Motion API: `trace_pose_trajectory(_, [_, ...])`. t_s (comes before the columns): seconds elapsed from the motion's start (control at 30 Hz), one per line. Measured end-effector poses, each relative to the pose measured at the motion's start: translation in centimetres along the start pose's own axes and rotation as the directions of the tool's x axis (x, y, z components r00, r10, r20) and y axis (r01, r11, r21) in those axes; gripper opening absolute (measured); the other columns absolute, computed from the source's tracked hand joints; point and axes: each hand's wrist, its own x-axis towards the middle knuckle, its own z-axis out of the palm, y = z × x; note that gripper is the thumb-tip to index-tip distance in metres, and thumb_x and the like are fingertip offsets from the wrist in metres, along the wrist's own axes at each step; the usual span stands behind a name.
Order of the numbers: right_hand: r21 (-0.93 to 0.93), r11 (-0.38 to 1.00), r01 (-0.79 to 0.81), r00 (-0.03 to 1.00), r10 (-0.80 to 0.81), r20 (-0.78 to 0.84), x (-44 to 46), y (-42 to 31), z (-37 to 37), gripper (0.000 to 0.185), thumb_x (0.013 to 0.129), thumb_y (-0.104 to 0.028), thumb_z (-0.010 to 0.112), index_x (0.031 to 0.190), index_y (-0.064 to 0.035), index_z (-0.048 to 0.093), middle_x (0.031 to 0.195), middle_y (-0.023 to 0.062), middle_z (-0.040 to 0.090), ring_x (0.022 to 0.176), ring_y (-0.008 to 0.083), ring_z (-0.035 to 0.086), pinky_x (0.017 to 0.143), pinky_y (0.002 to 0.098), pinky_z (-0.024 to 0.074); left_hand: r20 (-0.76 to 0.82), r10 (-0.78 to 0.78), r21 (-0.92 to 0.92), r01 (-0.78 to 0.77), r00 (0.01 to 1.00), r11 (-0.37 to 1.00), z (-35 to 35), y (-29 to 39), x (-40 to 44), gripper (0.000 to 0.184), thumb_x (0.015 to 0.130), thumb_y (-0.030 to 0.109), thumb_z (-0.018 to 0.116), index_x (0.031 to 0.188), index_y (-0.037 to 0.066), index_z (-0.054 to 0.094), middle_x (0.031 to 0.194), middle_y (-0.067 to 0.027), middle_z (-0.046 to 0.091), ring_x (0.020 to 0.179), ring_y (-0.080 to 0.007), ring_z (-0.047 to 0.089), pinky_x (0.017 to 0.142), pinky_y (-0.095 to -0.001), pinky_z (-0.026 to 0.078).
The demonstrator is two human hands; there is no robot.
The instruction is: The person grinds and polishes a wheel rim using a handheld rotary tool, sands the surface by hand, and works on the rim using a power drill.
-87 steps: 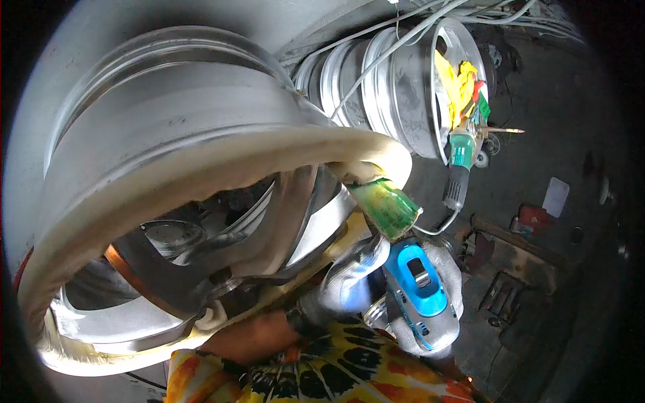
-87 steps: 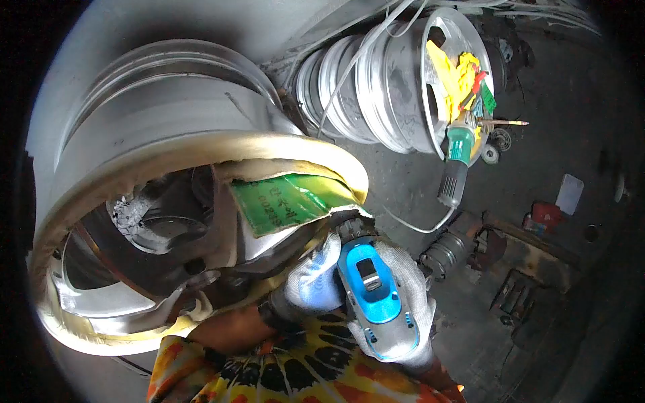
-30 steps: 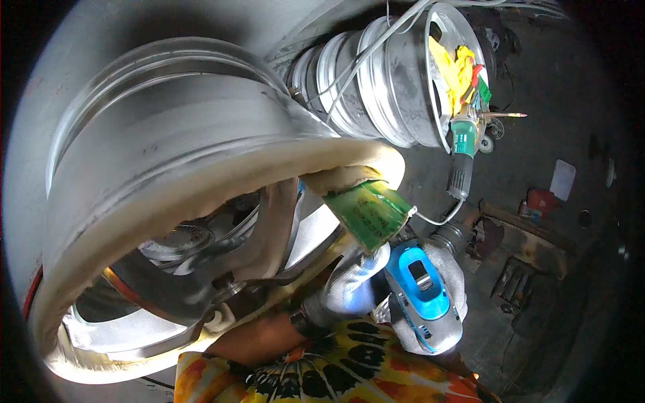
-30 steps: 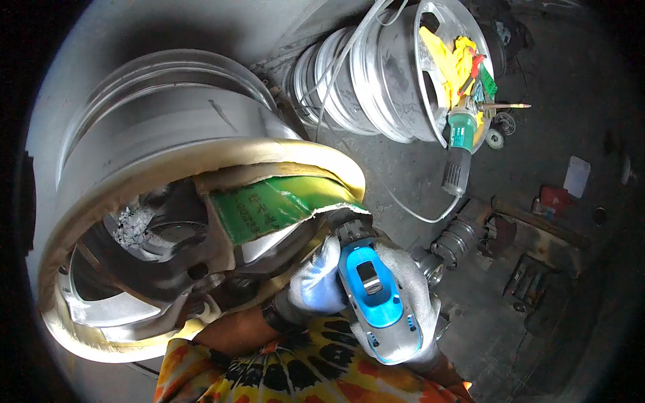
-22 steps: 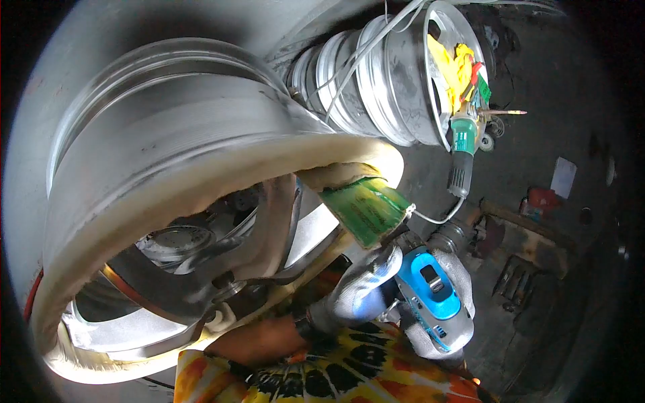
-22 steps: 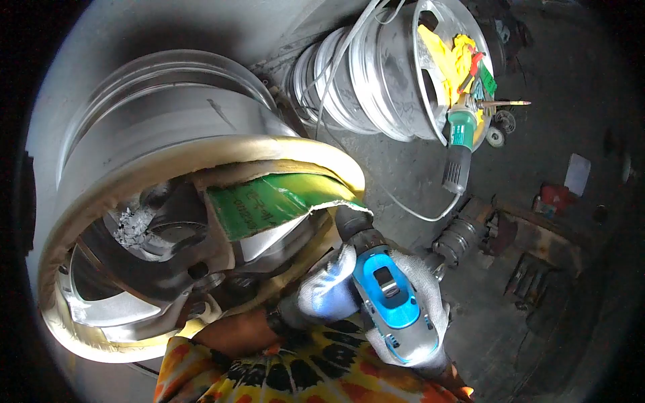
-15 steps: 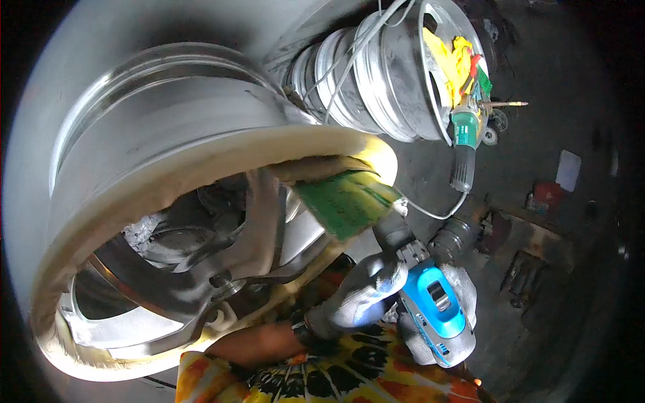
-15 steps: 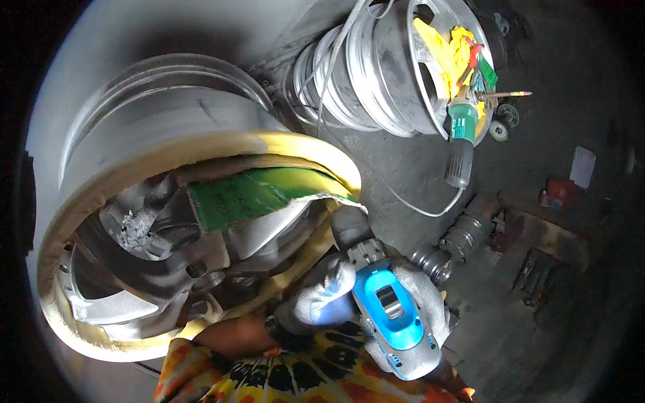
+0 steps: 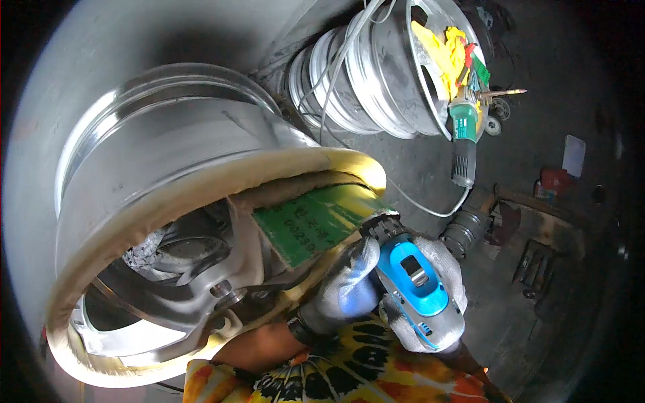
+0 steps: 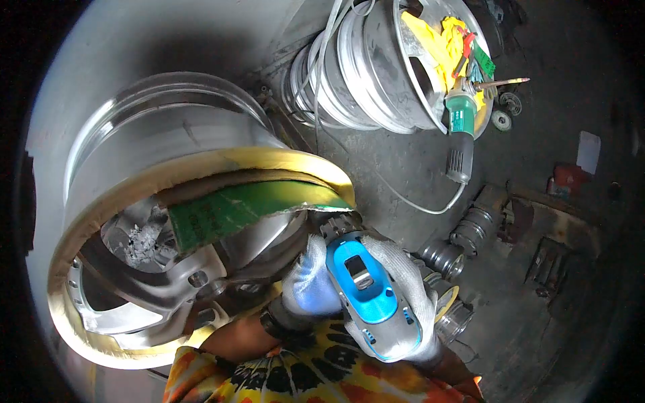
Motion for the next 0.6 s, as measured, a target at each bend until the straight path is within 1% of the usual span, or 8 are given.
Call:
trace_pose_trajectory(0.07, [-0.003,1.000,-0.006,0.999,0.006,0.036,0.1,0.2,-0.3,0.038,0.089,-0.012,0.071,0.126,-0.0053,0.066,0.118,0.0103,0.071,0.107,0.0240,0.069,0.091,0.0340,0.0532,0.002,-0.007,0.036,0.007,1.000,0.999,0.0,0.3,-0.1,0.077,0.101,0.064,0.048,0.156,0.011,0.039,0.156,-0.0154,0.045,0.143,-0.0356,0.045,0.122,-0.0573,0.031])
trace_pose_trajectory(0.13, [-0.051,0.998,0.022,0.994,-0.017,0.104,0.0,0.5,-0.9,0.041,0.088,-0.013,0.072,0.127,-0.0052,0.066,0.120,0.0103,0.070,0.109,0.0239,0.068,0.094,0.0345,0.0525,0.084,0.037,-0.176,-0.022,0.996,0.984,0.2,0.4,-0.4,0.063,0.107,0.037,0.056,0.159,0.011,0.031,0.143,-0.0081,0.054,0.132,-0.0218,0.053,0.117,-0.0418,0.038])
trace_pose_trajectory(0.27, [-0.111,0.991,0.073,0.978,-0.049,0.204,0.0,1.0,-1.7,0.046,0.086,-0.015,0.075,0.130,-0.0051,0.064,0.125,0.0103,0.068,0.114,0.0236,0.067,0.098,0.0356,0.0512,0.107,0.011,-0.176,0.008,0.994,0.984,-0.1,0.3,-1.1,0.063,0.107,0.036,0.057,0.158,0.010,0.033,0.143,-0.0088,0.053,0.132,-0.0216,0.053,0.118,-0.0413,0.038])
trace_pose_trajectory(0.37, [-0.128,0.987,0.101,0.967,-0.067,0.247,0.0,1.3,-2.0,0.051,0.085,-0.017,0.078,0.132,-0.0050,0.063,0.129,0.0103,0.067,0.117,0.0234,0.066,0.102,0.0364,0.0503,0.018,-0.031,-0.159,0.034,0.999,0.987,-0.1,0.1,-0.7,0.061,0.107,0.035,0.057,0.157,0.009,0.034,0.144,-0.0084,0.053,0.133,-0.0211,0.052,0.118,-0.0409,0.037])
trace_pose_trajectory(0.43, [-0.131,0.985,0.114,0.962,-0.076,0.264,0.0,1.6,-2.0,0.054,0.084,-0.018,0.079,0.133,-0.0049,0.063,0.131,0.0103,0.066,0.120,0.0232,0.065,0.104,0.0369,0.0496,0.005,0.032,0.166,-0.032,0.999,0.986,-1.1,0.0,-0.4,0.076,0.101,0.066,0.045,0.155,0.013,0.040,0.156,-0.0121,0.045,0.142,-0.0331,0.046,0.120,-0.0546,0.035])
trace_pose_trajectory(0.53, [-0.141,0.982,0.128,0.957,-0.085,0.276,-0.3,1.8,-2.2,0.059,0.082,-0.020,0.082,0.135,-0.0048,0.062,0.135,0.0104,0.065,0.123,0.0230,0.063,0.108,0.0377,0.0486,-0.048,0.035,0.119,-0.029,0.998,0.992,-0.9,-0.1,-0.3,0.074,0.102,0.066,0.042,0.155,0.013,0.041,0.155,-0.0128,0.047,0.140,-0.0332,0.048,0.120,-0.0542,0.036])
trace_pose_trajectory(0.57, [-0.137,0.983,0.125,0.959,-0.084,0.270,-0.4,1.8,-2.3,0.059,0.082,-0.020,0.082,0.135,-0.0048,0.062,0.135,0.0104,0.065,0.123,0.0230,0.063,0.108,0.0377,0.0486,-0.002,0.026,0.105,-0.026,1.000,0.994,-1.0,0.1,-0.3,0.072,0.103,0.064,0.042,0.154,0.014,0.042,0.153,-0.0120,0.050,0.139,-0.0323,0.049,0.119,-0.0548,0.037])
trace_pose_trajectory(0.6, [-0.169,0.978,0.125,0.952,-0.071,0.296,-0.4,1.7,-2.4,0.067,0.079,-0.019,0.085,0.139,-0.0048,0.058,0.137,0.0110,0.063,0.126,0.0236,0.062,0.110,0.0385,0.0467,-0.005,0.019,0.110,-0.019,1.000,0.994,-1.1,0.3,-0.5,0.072,0.103,0.064,0.042,0.154,0.014,0.042,0.153,-0.0120,0.050,0.139,-0.0323,0.049,0.119,-0.0548,0.037])
